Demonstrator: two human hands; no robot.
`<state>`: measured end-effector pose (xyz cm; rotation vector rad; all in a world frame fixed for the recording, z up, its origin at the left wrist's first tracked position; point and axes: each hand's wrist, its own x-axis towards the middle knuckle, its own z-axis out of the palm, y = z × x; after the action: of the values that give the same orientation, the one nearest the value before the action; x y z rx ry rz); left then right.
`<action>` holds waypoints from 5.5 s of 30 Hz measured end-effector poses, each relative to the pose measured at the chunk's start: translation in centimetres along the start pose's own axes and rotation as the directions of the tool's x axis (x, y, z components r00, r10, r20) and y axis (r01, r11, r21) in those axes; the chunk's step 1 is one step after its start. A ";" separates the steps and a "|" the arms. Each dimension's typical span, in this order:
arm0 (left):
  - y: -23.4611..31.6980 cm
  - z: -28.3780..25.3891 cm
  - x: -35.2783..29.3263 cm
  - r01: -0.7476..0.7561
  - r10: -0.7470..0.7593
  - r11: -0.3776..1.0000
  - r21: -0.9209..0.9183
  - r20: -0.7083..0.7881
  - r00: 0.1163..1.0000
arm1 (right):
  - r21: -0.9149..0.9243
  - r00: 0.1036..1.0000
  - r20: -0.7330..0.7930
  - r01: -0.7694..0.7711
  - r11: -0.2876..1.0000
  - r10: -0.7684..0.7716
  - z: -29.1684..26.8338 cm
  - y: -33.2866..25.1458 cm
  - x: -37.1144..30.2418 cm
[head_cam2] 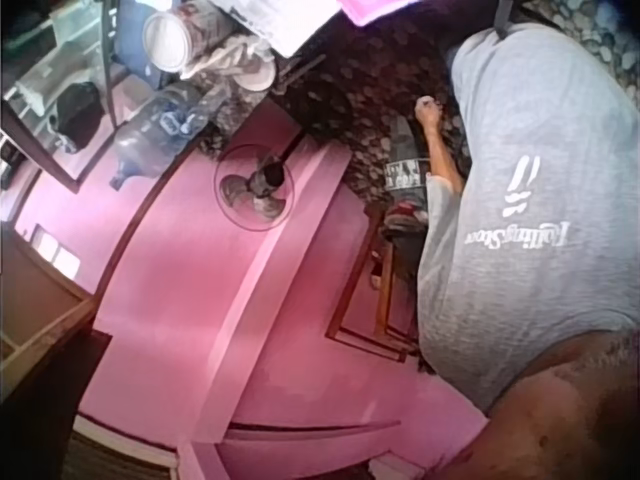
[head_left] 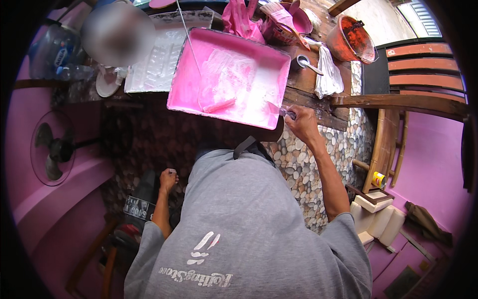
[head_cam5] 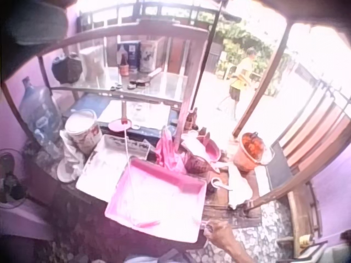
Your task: The person prepares paint by stirring pink liquid in a tray with a brush, occasionally handling a water bottle and a paint roller.
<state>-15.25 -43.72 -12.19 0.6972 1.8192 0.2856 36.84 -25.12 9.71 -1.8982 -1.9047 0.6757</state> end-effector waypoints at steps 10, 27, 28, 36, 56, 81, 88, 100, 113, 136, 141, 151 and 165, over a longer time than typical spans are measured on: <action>1.6 -0.1 -0.3 -0.105 0.122 0.958 0.267 -0.051 0.991 | 0.094 0.984 0.107 -0.154 0.984 0.143 -0.2 -1.8 -0.9; 4.5 1.0 -1.4 -0.094 0.236 0.840 0.534 -0.204 0.950 | 0.046 0.999 -0.015 -0.045 0.998 0.046 1.3 -1.5 -0.8; 4.5 1.0 -1.3 -0.095 0.237 0.840 0.534 -0.204 0.950 | 0.004 0.994 -0.107 0.006 1.000 -0.005 1.5 -1.3 -0.8; 3.9 0.9 -0.9 -0.141 0.221 0.843 0.520 -0.096 0.971 | -0.053 0.999 -0.016 0.033 0.998 -0.033 1.4 -1.6 -0.5; 5.8 1.5 -1.5 -0.147 0.247 0.812 0.565 -0.103 0.964 | -0.011 0.990 0.133 -0.051 0.999 0.052 1.1 -2.2 -1.4; 0.3 1.5 0.7 -0.119 0.120 0.906 0.406 0.023 0.992 | -0.470 0.971 0.044 0.226 0.853 -0.233 2.8 -0.8 5.8; 0.9 1.7 -0.1 -0.187 0.194 0.865 0.466 0.034 0.980 | -0.429 0.970 -0.102 0.158 0.889 -0.221 1.4 -0.8 7.6; 0.3 1.9 0.4 -0.161 0.163 0.861 0.483 0.038 0.986 | -0.357 0.980 -0.028 0.174 0.918 -0.197 1.3 -1.2 4.4; 0.5 1.7 -1.0 -0.119 0.126 0.891 0.439 0.013 0.992 | -0.441 0.979 -0.015 0.177 0.880 -0.204 4.2 0.6 6.1; -0.7 1.8 2.0 -0.203 0.207 0.864 0.462 0.044 0.977 | -0.174 0.976 0.168 0.171 0.970 -0.142 -0.4 -3.5 -3.4; -1.2 2.5 2.4 -0.232 0.234 0.861 0.453 0.053 0.971 | -0.085 0.948 0.257 0.216 0.973 -0.188 -0.2 -2.8 -2.3; -1.3 1.3 1.7 -0.193 0.178 0.863 0.467 0.078 0.981 | -0.119 0.979 0.167 0.137 0.983 -0.117 -1.6 -1.2 0.6; 0.1 2.2 0.3 -0.155 0.141 0.883 0.442 0.063 0.988 | -0.028 0.952 0.257 0.179 0.983 -0.166 -0.8 -1.4 1.3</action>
<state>-13.23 -43.76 -13.15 1.1593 1.8220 -0.0516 36.14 -23.72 11.05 -1.7149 -2.2343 0.8567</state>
